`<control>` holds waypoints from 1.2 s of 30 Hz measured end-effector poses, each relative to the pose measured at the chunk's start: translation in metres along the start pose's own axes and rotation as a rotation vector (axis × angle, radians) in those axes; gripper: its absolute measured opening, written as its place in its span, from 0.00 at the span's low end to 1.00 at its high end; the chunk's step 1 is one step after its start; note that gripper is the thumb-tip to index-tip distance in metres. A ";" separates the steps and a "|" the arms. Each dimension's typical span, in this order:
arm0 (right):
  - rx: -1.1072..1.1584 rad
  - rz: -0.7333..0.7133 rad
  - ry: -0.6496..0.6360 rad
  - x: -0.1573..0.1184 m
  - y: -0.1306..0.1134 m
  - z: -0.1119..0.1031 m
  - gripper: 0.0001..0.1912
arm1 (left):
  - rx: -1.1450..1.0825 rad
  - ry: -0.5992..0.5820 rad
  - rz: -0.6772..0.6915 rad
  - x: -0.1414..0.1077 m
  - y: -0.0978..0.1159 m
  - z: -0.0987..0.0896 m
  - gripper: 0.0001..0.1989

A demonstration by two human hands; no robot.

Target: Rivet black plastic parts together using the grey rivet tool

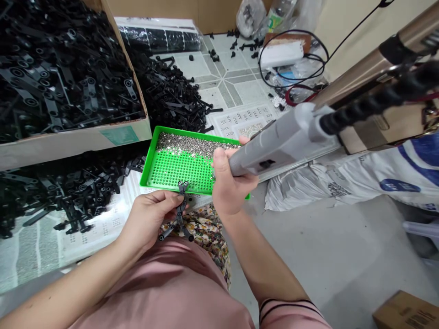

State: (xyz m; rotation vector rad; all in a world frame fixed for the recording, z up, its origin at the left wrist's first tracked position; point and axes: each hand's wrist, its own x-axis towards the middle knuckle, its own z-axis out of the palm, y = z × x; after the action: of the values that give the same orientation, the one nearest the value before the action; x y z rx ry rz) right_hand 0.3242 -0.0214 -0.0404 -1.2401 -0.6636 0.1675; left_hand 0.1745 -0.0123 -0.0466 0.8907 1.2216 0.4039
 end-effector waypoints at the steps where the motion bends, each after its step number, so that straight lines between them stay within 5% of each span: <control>1: -0.008 -0.015 0.052 0.000 0.000 0.001 0.14 | 0.006 0.007 0.000 0.000 0.000 0.000 0.09; 3: 0.032 -0.056 0.077 0.003 0.002 0.001 0.14 | 0.014 0.010 -0.002 0.000 0.000 0.000 0.10; 9: 0.253 0.009 -0.409 0.017 0.012 -0.014 0.15 | 0.024 -0.031 -0.042 -0.001 0.005 -0.001 0.10; 19: 0.311 -0.044 -0.219 0.019 -0.011 -0.009 0.14 | 0.009 -0.043 0.005 0.002 0.000 -0.001 0.11; 25: 0.384 0.078 -0.348 0.005 -0.042 0.007 0.14 | 0.026 -0.025 0.039 0.000 0.000 0.002 0.12; 36: 0.390 0.123 -0.367 -0.004 -0.035 0.015 0.13 | 0.048 -0.009 0.049 0.001 0.000 0.002 0.12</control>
State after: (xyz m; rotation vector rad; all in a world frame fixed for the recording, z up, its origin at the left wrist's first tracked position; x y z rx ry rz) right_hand 0.3047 -0.0226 -0.0075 -0.8777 -0.8241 0.6099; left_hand 0.1764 -0.0125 -0.0470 0.9643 1.2067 0.4110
